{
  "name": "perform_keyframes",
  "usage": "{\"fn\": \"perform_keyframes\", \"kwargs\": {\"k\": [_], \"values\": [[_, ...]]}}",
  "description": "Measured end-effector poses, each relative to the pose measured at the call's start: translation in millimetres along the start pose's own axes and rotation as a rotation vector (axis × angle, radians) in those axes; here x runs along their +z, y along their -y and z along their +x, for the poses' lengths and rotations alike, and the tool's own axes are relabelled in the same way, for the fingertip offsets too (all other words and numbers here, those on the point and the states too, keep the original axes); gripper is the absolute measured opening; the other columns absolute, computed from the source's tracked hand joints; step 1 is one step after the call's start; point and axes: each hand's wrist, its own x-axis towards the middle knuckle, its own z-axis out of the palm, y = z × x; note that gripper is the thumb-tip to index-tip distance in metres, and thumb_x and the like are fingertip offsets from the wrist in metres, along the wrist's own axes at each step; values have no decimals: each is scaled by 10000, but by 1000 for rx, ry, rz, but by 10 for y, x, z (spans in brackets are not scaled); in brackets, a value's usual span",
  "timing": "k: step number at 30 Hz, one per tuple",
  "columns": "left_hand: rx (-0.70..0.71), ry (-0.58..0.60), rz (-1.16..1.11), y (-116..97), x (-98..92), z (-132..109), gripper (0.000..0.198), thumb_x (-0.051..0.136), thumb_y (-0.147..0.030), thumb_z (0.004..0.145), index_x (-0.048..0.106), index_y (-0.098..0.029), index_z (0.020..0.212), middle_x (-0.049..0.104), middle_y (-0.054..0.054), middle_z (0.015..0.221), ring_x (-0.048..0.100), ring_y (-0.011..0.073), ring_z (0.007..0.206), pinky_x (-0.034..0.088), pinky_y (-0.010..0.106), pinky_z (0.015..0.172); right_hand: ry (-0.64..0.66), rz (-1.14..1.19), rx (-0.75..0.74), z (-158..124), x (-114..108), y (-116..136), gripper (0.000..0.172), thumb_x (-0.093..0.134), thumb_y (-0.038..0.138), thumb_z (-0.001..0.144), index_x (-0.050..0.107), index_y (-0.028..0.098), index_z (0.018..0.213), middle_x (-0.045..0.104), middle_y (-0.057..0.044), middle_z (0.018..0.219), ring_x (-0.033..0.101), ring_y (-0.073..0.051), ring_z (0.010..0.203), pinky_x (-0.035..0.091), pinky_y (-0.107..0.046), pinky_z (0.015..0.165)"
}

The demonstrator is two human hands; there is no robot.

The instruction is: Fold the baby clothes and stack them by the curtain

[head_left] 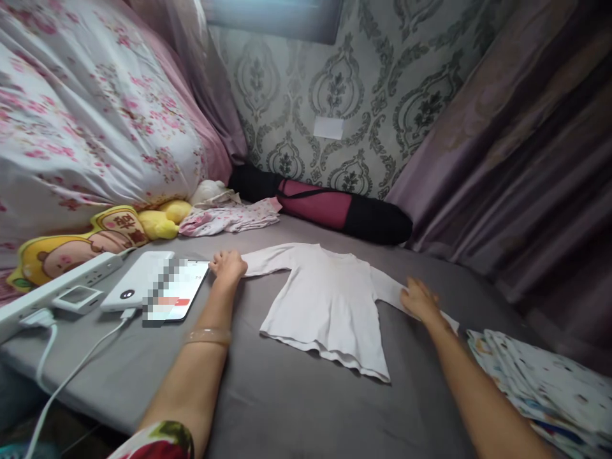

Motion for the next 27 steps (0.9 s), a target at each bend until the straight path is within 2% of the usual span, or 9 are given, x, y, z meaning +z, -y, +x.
{"fn": "perform_keyframes", "kwargs": {"k": [1, 3, 6, 10, 13, 16, 20, 23, 27], "values": [[-14, 0, 3, 13, 2, 31, 419, 467, -150, 772, 655, -140, 1146, 547, 219, 1307, 476, 362, 1238, 387, 473, 951, 3, 12, -35, 57, 34, 162, 304, 558, 364, 948, 582, 216, 1213, 569, -87, 1269, 592, -204, 1059, 511, -409, 903], [-29, -5, -1, 41, 10, 89, 430, 485, -165, 752, 656, -166, 1146, 552, 208, 1303, 478, 367, 1236, 383, 483, 949, 16, 47, -127, 152, 126, 549, 319, 479, 264, 969, 576, 215, 1269, 583, -102, 1298, 558, -198, 1166, 437, -335, 1005], [-17, -4, 14, 76, 13, 149, 418, 499, -188, 744, 663, -168, 1128, 580, 207, 1275, 490, 372, 1227, 385, 487, 948, 92, 194, -366, 226, 277, 1227, 403, 376, 144, 948, 569, 163, 1302, 578, -101, 1345, 511, -193, 1250, 343, -313, 1083], [1, 17, 49, 72, -16, 179, 384, 514, -168, 735, 675, -148, 1083, 641, 203, 1204, 535, 360, 1192, 406, 469, 938, 181, 334, -550, 242, 428, 2095, 404, 382, 134, 932, 586, 164, 1279, 582, -77, 1351, 499, -172, 1261, 297, -305, 1108], [11, 59, 38, 67, -53, 207, 359, 508, -152, 737, 680, -157, 1052, 674, 184, 1159, 578, 335, 1157, 422, 438, 927, 224, 439, -640, 262, 511, 2560, 422, 373, 118, 928, 573, 177, 1294, 573, -69, 1361, 486, -156, 1271, 312, -294, 1094], [5, 138, 0, 104, -90, 270, 320, 541, -155, 705, 682, -172, 991, 703, 157, 1091, 634, 304, 1068, 459, 372, 852, 252, 497, -625, 281, 609, 2801, 420, 351, 143, 950, 548, 164, 1321, 541, -81, 1393, 459, -150, 1295, 307, -289, 1096], [29, 241, -103, 188, -121, 365, 243, 557, -183, 699, 673, -197, 912, 727, 86, 850, 682, 242, 868, 476, 277, 687, 266, 492, -554, 235, 748, 2864, 424, 321, 211, 988, 502, 178, 1370, 436, -68, 1489, 350, -164, 1384, 228, -345, 1148], [63, 129, -164, 213, -138, 387, 254, 503, -238, 786, 675, -195, 968, 726, 92, 911, 675, 242, 902, 483, 282, 712, 243, 471, -529, 165, 799, 2852, 448, 286, 249, 1007, 450, 189, 1420, 366, -48, 1535, 263, -166, 1430, 155, -354, 1173], [112, -75, -234, 158, -174, 368, 347, 420, -285, 879, 661, -193, 1110, 701, 117, 1103, 636, 267, 1050, 476, 319, 847, 224, 450, -523, 103, 781, 2858, 475, 250, 261, 1011, 417, 163, 1446, 365, -54, 1535, 260, -175, 1431, 144, -349, 1173]]}}
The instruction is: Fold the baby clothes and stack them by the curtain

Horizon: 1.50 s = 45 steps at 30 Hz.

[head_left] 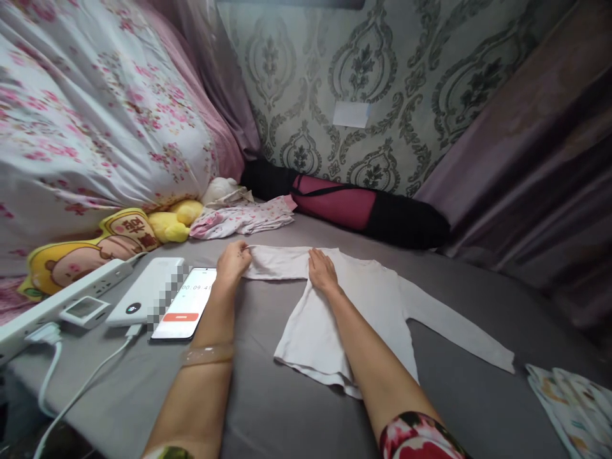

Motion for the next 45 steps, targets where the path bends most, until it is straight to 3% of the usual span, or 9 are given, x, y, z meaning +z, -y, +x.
{"fn": "perform_keyframes", "kwargs": {"k": [5, 12, 19, 25, 29, 33, 38, 42, 45], "values": [[142, -90, 103, -13, -28, 111, 404, 339, -318, 939, 636, -211, 1192, 659, 125, 1144, 611, 270, 1077, 462, 321, 885, -16, -31, 18, -28, -33, 47, 497, 234, 278, 1009, 395, 139, 1458, 366, -57, 1534, 258, -181, 1429, 139, -327, 1169], [270, 72, 467, 175, 4, 187, 382, 273, -255, 949, 599, -195, 1139, 566, 152, 1139, 642, 269, 924, 491, 345, 772, -15, -88, 38, -57, -52, 121, 548, 264, 374, 997, 360, 136, 1481, 320, -93, 1554, 223, -229, 1440, 124, -377, 1162], [224, 94, 571, 65, 91, 154, 430, 239, -100, 907, 587, -101, 1160, 510, 226, 1190, 628, 288, 955, 490, 388, 770, -6, -113, 106, -60, -59, 169, 578, 282, 341, 972, 330, 95, 1493, 291, -96, 1565, 198, -246, 1448, 87, -393, 1166], [316, -89, 603, -302, 179, 56, 395, 298, -56, 887, 637, -64, 1089, 567, 231, 1162, 492, 323, 1152, 362, 424, 928, -16, -109, 94, -66, -52, 168, 586, 280, 334, 968, 331, 75, 1491, 292, -103, 1563, 196, -255, 1448, 93, -404, 1165], [529, -23, 376, -718, 519, -192, 337, 337, -136, 926, 617, -122, 1115, 638, 160, 1115, 548, 263, 1103, 329, 406, 980, -28, -107, 91, -68, -42, 160, 579, 271, 325, 973, 335, 64, 1486, 305, -110, 1557, 203, -263, 1445, 94, -412, 1165], [515, 75, 216, -906, 906, -349, 355, 318, -245, 974, 582, -140, 1186, 607, 151, 1269, 512, 249, 1211, 345, 394, 1011, -31, -117, 73, -72, -41, 147, 551, 248, 306, 985, 348, 99, 1486, 322, -106, 1551, 213, -253, 1443, 110, -408, 1159], [490, 71, 228, -713, 1029, -310, 441, 305, -305, 987, 469, -147, 1364, 418, 146, 1493, 357, 283, 1383, 264, 469, 1112, -58, -121, 61, -77, -48, 140, 521, 295, 310, 979, 366, 222, 1488, 348, -79, 1543, 247, -260, 1430, 130, -424, 1151], [426, 30, 303, -501, 899, -275, 491, 292, -365, 989, 446, -130, 1392, 420, 171, 1486, 345, 294, 1393, 219, 480, 1135, -33, -125, 77, -67, -60, 155, 519, 287, 317, 980, 385, 217, 1480, 327, -82, 1553, 230, -263, 1435, 120, -439, 1153], [332, -94, 344, -359, 722, -285, 480, 300, -351, 984, 476, -100, 1353, 445, 205, 1453, 362, 308, 1372, 238, 472, 1117, -21, -121, 95, -57, -62, 166, 540, 276, 325, 979, 358, 174, 1491, 311, -86, 1559, 219, -261, 1438, 109, -445, 1158]]}}
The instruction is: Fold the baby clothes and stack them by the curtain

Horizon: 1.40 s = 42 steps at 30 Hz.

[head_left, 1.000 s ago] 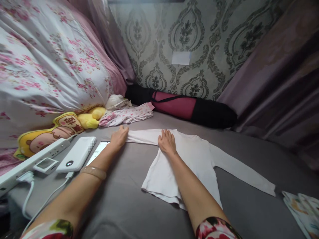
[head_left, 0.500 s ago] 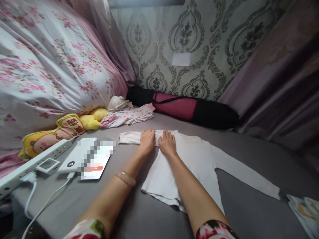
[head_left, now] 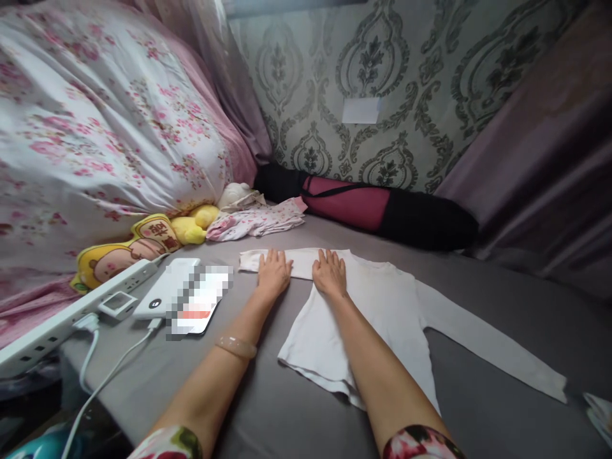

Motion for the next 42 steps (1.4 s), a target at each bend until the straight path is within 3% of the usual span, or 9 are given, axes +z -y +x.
{"fn": "perform_keyframes", "kwargs": {"k": [4, 10, 13, 20, 27, 32, 36, 39, 42], "values": [[-176, -94, 40, 228, -183, -91, 360, 345, -271, 953, 581, -114, 1175, 573, 198, 1259, 510, 323, 1180, 381, 432, 964, 4, 2, -5, 0, 11, 1, 541, 275, 327, 978, 361, 173, 1489, 321, -87, 1555, 219, -269, 1436, 114, -445, 1155], [-40, 0, -69, 340, -209, -169, 287, 389, -321, 940, 640, -180, 943, 637, 125, 1030, 552, 277, 1036, 415, 369, 861, 18, -49, -45, 96, -98, -9, 484, 352, 314, 959, 474, 193, 1411, 446, -116, 1465, 366, -289, 1334, 249, -427, 1086], [-93, -19, -85, 322, -182, -156, 282, 383, -295, 935, 641, -182, 956, 633, 129, 1051, 540, 284, 1051, 406, 382, 872, 54, -88, -48, 243, -220, -21, 401, 368, 279, 959, 578, 204, 1293, 560, -128, 1319, 466, -283, 1212, 345, -393, 990], [-152, -5, -119, 339, -116, -105, 279, 387, -135, 877, 631, -196, 998, 613, 119, 1097, 506, 289, 1082, 378, 412, 924, 47, -134, -77, 514, -229, -56, 334, 382, 219, 966, 608, 173, 1209, 562, -138, 1273, 439, -285, 1209, 340, -377, 966], [-253, 0, -134, 446, -70, -91, 345, 383, -83, 847, 596, -186, 1098, 560, 137, 1162, 485, 287, 1131, 389, 388, 932, -90, -104, 36, 516, -90, -124, 319, 355, 243, 983, 614, 161, 1151, 579, -144, 1211, 470, -282, 1153, 347, -375, 948], [-262, -39, -148, 464, -128, -69, 369, 379, -89, 856, 603, -186, 1133, 586, 132, 1204, 492, 287, 1161, 397, 393, 951, -59, -75, 3, 432, -127, -156, 370, 329, 188, 969, 568, 175, 1250, 545, -139, 1294, 476, -262, 1168, 348, -363, 964], [-118, -90, -167, 430, -104, -64, 389, 346, -221, 940, 563, -174, 1260, 565, 119, 1337, 428, 265, 1296, 316, 409, 1084, -95, -70, -69, 259, -73, -87, 475, 296, 197, 971, 396, 112, 1427, 377, -151, 1498, 343, -255, 1346, 242, -372, 1087], [-91, 8, -106, 414, -23, -75, 478, 331, -355, 963, 520, -133, 1342, 467, 145, 1456, 337, 306, 1386, 227, 479, 1144, 12, -35, -59, 164, 3, -7, 565, 250, 351, 1001, 305, 61, 1482, 259, -165, 1566, 173, -277, 1446, 109, -427, 1153], [-120, 38, -65, 408, 29, -89, 505, 294, -318, 962, 487, -114, 1382, 407, 149, 1502, 314, 315, 1407, 205, 519, 1151, 136, 4, -74, 162, -6, 21, 631, 207, 452, 997, 279, 84, 1505, 197, -144, 1591, 98, -285, 1467, 41, -462, 1165]]}}
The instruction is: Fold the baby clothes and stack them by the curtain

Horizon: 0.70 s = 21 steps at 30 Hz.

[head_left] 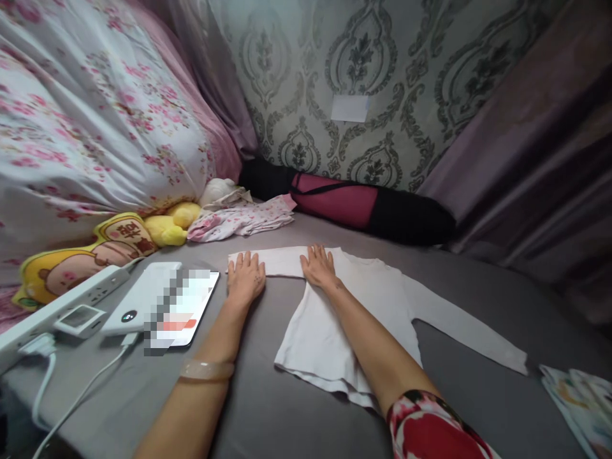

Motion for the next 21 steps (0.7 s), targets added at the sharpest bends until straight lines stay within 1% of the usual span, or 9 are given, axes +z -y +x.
{"fn": "perform_keyframes", "kwargs": {"k": [2, 5, 8, 9, 11, 13, 15, 18, 21], "values": [[-2, -18, 10, -1, -7, -4, 496, 298, -251, 941, 497, -112, 1373, 413, 152, 1498, 335, 309, 1398, 229, 529, 1140, 60, 16, -25, 16, -61, -30, 639, 198, 474, 993, 272, 110, 1513, 174, -130, 1599, 68, -278, 1473, 19, -466, 1166], [3, -57, 4, -2, -47, 5, 469, 315, -205, 913, 547, -118, 1312, 492, 158, 1435, 405, 294, 1354, 272, 521, 1119, 111, 57, -62, 18, -150, -133, 633, 165, 484, 996, 242, 150, 1527, 126, -113, 1611, 54, -259, 1478, 28, -454, 1167], [25, -107, -29, -2, -53, 27, 473, 308, -283, 945, 529, -118, 1328, 516, 150, 1415, 399, 284, 1359, 247, 503, 1138, -5, 4, 19, -13, -151, -253, 655, 164, 471, 998, 218, 87, 1526, 89, -140, 1611, 20, -257, 1479, -1, -447, 1167], [41, -104, -37, -3, -43, 35, 491, 305, -328, 956, 511, -121, 1351, 497, 147, 1434, 373, 285, 1378, 228, 502, 1147, -46, -23, 69, -24, -132, -286, 674, 173, 475, 996, 217, 51, 1519, 97, -158, 1606, 19, -264, 1478, -10, -453, 1166], [62, -44, -35, -4, -12, 49, 537, 309, -412, 962, 485, -131, 1384, 440, 152, 1479, 312, 300, 1414, 192, 516, 1157, -73, -50, 142, -40, -84, -329, 706, 182, 488, 990, 224, 6, 1505, 129, -179, 1596, 44, -279, 1473, -4, -466, 1165], [59, 43, -16, -1, 17, 57, 573, 302, -463, 960, 471, -140, 1403, 389, 166, 1510, 273, 316, 1432, 173, 532, 1157, -64, -46, 160, -41, -48, -347, 717, 191, 497, 985, 233, 1, 1501, 147, -178, 1593, 69, -286, 1469, 11, -477, 1165], [53, 88, 6, 6, 33, 58, 590, 290, -482, 960, 461, -146, 1413, 362, 174, 1523, 257, 325, 1437, 165, 546, 1152, -61, -32, 154, -31, -41, -351, 714, 205, 494, 983, 235, 5, 1502, 146, -172, 1594, 69, -286, 1469, 11, -480, 1167], [70, 63, 21, 16, 29, 50, 579, 278, -480, 962, 471, -159, 1403, 386, 168, 1509, 284, 324, 1422, 182, 552, 1141, -42, 21, 122, -35, -103, -359, 695, 252, 486, 977, 246, 34, 1504, 134, -165, 1599, 55, -275, 1474, 1, -484, 1171], [95, 10, 25, 17, 11, 29, 549, 288, -465, 960, 505, -164, 1365, 432, 170, 1475, 328, 321, 1391, 214, 548, 1122, 28, 147, 81, -147, -242, -398, 657, 294, 467, 975, 251, 96, 1515, 104, -135, 1610, 33, -238, 1482, 0, -445, 1183]]}}
